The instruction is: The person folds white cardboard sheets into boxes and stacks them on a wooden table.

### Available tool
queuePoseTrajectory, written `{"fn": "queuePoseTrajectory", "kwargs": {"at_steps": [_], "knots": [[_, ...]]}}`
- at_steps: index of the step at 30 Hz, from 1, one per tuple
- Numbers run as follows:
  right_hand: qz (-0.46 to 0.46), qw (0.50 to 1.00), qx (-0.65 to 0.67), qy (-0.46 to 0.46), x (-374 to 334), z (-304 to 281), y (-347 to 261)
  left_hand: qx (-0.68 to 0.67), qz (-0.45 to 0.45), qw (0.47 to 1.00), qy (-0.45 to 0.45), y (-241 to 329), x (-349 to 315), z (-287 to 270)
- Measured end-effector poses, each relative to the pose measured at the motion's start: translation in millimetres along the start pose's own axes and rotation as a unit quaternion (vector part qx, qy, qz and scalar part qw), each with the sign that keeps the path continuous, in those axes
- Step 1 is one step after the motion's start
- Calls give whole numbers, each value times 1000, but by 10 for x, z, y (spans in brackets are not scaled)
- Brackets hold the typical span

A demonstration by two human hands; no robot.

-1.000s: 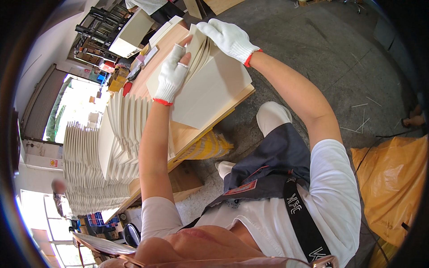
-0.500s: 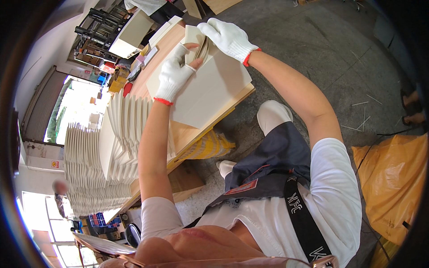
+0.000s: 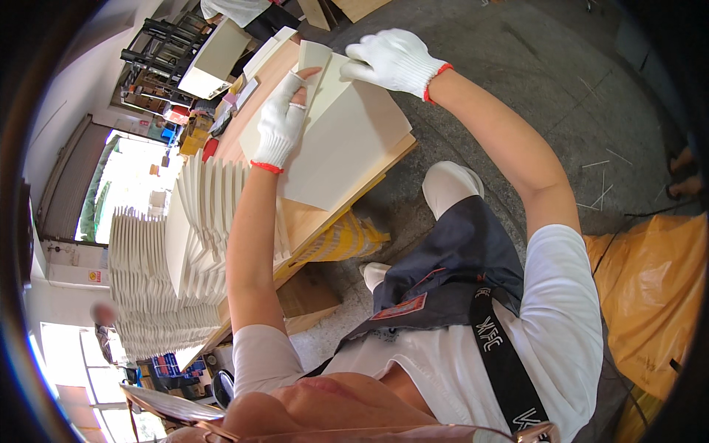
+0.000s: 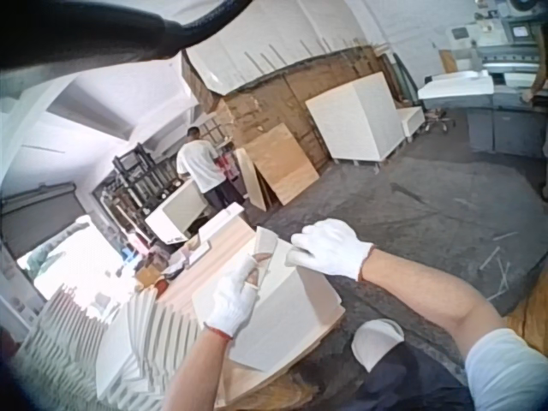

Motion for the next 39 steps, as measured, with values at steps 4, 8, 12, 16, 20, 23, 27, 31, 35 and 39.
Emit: {"fn": "queuePoseTrajectory", "kwargs": {"at_steps": [4, 8, 12, 16, 20, 23, 27, 31, 35, 39], "knots": [[-17, 998, 55, 32, 201, -26, 3, 23, -41, 998, -38, 8, 13, 24], [132, 961, 229, 80, 187, 211, 54, 27, -16, 999, -27, -32, 37, 31], [148, 941, 270, 139, 127, 239, 19, -3, -50, 998, -33, -104, 53, 86], [196, 940, 272, 63, 105, 248, 18, -23, -48, 998, -28, -168, 65, 79], [200, 944, 257, 57, 93, 250, 32, -28, -51, 997, -40, -132, 53, 86], [180, 947, 262, 45, 72, 193, -5, 35, -8, 999, -39, 45, -22, 44], [156, 953, 235, 112, 72, 278, 2, 41, 2, 999, -17, 32, -13, 25], [155, 950, 226, 150, 50, 284, -24, 10, 9, 1000, -3, -89, 15, 52], [134, 952, 225, 158, 18, 277, -7, 26, -8, 999, -23, -56, 15, 62], [144, 959, 228, 91, 15, 320, 19, 59, -20, 998, -7, 7, 37, 47]]}}
Point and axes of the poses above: each hand's wrist, its own x-axis towards the middle knuckle, its own z-axis out of the palm, y = z × x, the point moved 5 cm from there along x, towards the middle knuckle, and after that the axes turned 12 degrees about -z, right-handed, at the moved point
